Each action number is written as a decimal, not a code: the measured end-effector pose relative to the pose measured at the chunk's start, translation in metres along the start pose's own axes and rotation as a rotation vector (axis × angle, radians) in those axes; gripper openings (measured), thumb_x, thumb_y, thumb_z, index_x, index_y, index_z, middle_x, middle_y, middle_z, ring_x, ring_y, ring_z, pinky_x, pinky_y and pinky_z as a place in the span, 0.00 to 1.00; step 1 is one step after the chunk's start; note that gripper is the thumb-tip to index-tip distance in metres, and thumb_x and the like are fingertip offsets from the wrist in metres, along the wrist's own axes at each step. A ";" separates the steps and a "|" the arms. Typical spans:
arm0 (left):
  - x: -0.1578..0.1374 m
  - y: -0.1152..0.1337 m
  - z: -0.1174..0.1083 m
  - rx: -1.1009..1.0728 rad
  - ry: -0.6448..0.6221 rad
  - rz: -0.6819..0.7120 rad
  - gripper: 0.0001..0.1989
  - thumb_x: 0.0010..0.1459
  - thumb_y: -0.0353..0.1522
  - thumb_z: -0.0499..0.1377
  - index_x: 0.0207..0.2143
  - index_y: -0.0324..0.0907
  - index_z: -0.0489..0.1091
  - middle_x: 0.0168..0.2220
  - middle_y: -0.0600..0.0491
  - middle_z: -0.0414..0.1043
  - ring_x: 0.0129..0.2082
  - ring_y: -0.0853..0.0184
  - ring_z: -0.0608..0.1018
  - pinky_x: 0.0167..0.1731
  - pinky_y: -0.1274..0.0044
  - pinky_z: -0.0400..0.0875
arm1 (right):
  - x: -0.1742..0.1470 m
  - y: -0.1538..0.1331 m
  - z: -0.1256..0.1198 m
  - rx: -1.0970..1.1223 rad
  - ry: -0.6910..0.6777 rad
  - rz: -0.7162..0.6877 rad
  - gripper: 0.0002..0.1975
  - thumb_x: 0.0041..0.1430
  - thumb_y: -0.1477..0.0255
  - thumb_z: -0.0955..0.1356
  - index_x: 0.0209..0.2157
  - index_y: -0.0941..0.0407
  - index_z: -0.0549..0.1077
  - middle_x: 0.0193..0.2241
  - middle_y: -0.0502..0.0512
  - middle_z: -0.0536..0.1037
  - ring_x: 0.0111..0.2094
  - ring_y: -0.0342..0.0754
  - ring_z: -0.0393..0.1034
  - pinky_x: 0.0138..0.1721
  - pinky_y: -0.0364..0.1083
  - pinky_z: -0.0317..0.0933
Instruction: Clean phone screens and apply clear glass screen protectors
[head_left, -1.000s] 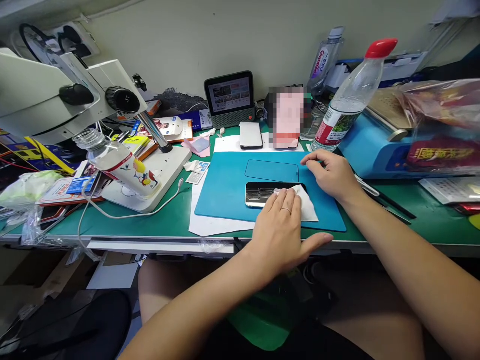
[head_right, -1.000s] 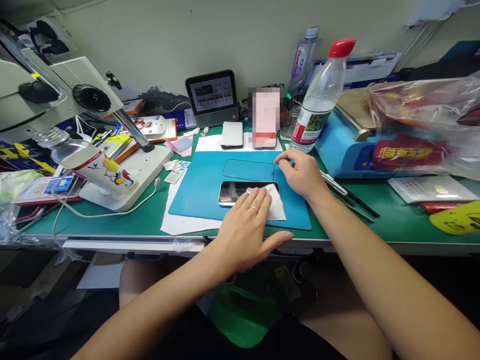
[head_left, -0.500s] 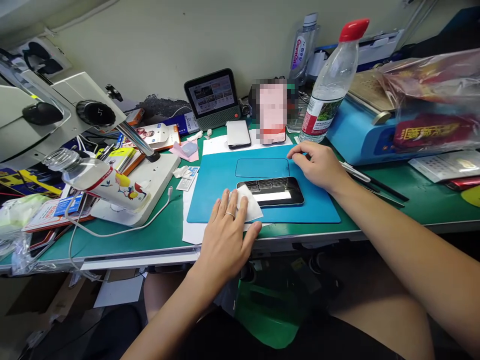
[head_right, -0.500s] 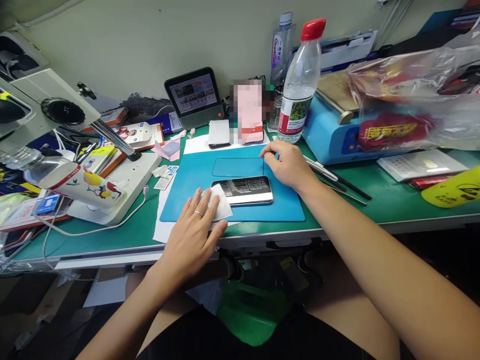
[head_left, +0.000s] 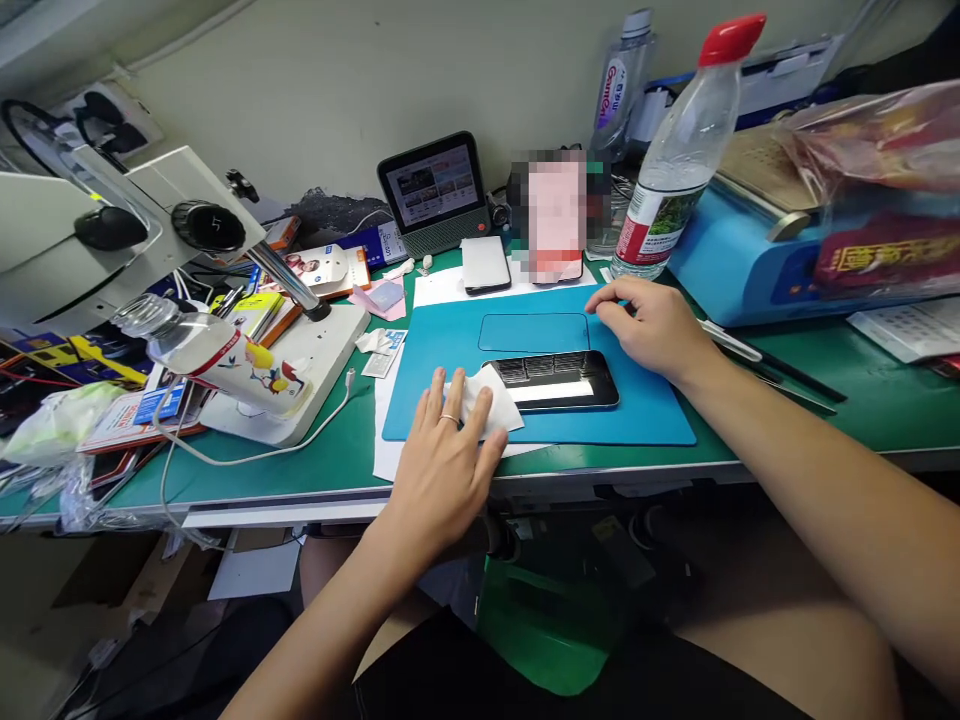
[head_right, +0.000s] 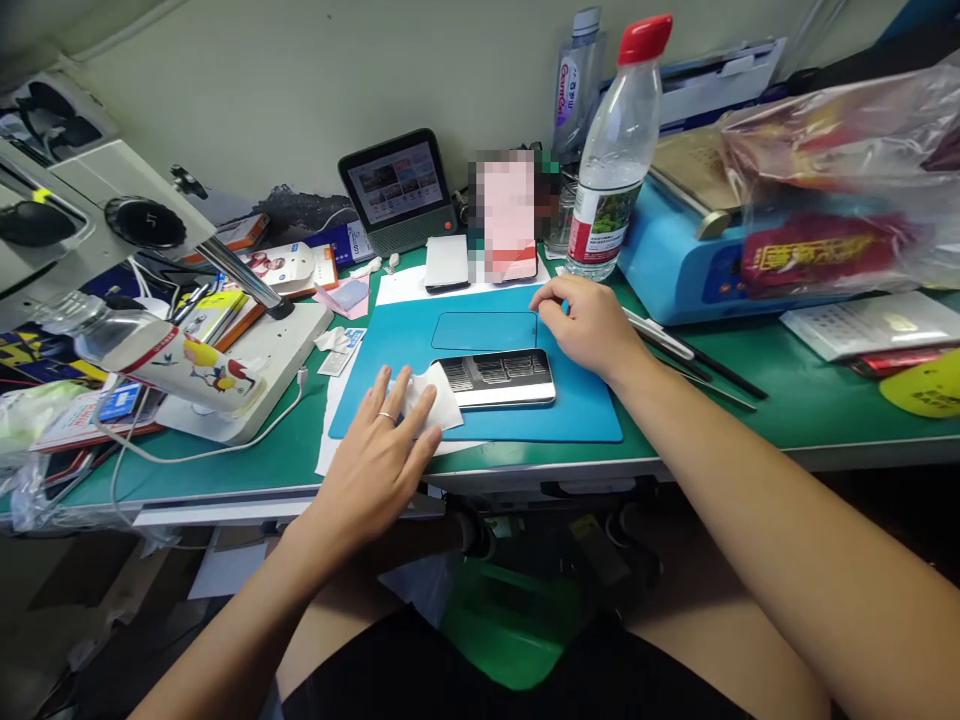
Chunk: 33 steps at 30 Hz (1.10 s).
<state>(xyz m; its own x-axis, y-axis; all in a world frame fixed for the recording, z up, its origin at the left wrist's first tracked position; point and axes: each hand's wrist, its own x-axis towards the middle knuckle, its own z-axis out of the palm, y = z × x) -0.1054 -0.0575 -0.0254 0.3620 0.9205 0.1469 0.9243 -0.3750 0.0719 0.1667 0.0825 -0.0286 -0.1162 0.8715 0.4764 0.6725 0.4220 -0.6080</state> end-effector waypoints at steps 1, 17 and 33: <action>0.000 0.000 -0.001 -0.009 -0.008 0.008 0.27 0.75 0.41 0.45 0.68 0.38 0.60 0.73 0.36 0.46 0.74 0.43 0.42 0.67 0.51 0.55 | 0.000 0.000 0.000 0.000 0.002 -0.001 0.09 0.57 0.75 0.65 0.29 0.50 0.77 0.35 0.56 0.83 0.36 0.56 0.75 0.38 0.54 0.66; 0.005 0.009 0.000 0.022 -0.010 0.045 0.28 0.75 0.41 0.42 0.67 0.33 0.60 0.72 0.42 0.51 0.74 0.45 0.45 0.68 0.52 0.54 | 0.000 -0.003 0.000 -0.015 -0.002 -0.002 0.09 0.57 0.73 0.65 0.29 0.52 0.77 0.34 0.57 0.83 0.35 0.56 0.74 0.36 0.53 0.65; 0.025 0.018 0.007 -0.032 -0.017 0.141 0.35 0.74 0.48 0.41 0.69 0.29 0.55 0.72 0.40 0.51 0.72 0.54 0.56 0.70 0.62 0.52 | 0.001 -0.001 -0.001 -0.014 0.005 0.013 0.09 0.57 0.74 0.65 0.29 0.50 0.76 0.34 0.56 0.83 0.36 0.58 0.75 0.36 0.55 0.66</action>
<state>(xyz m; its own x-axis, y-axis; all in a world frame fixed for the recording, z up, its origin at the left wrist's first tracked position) -0.0792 -0.0404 -0.0277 0.4902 0.8601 0.1411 0.8598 -0.5037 0.0836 0.1663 0.0825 -0.0271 -0.1034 0.8756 0.4719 0.6840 0.4071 -0.6053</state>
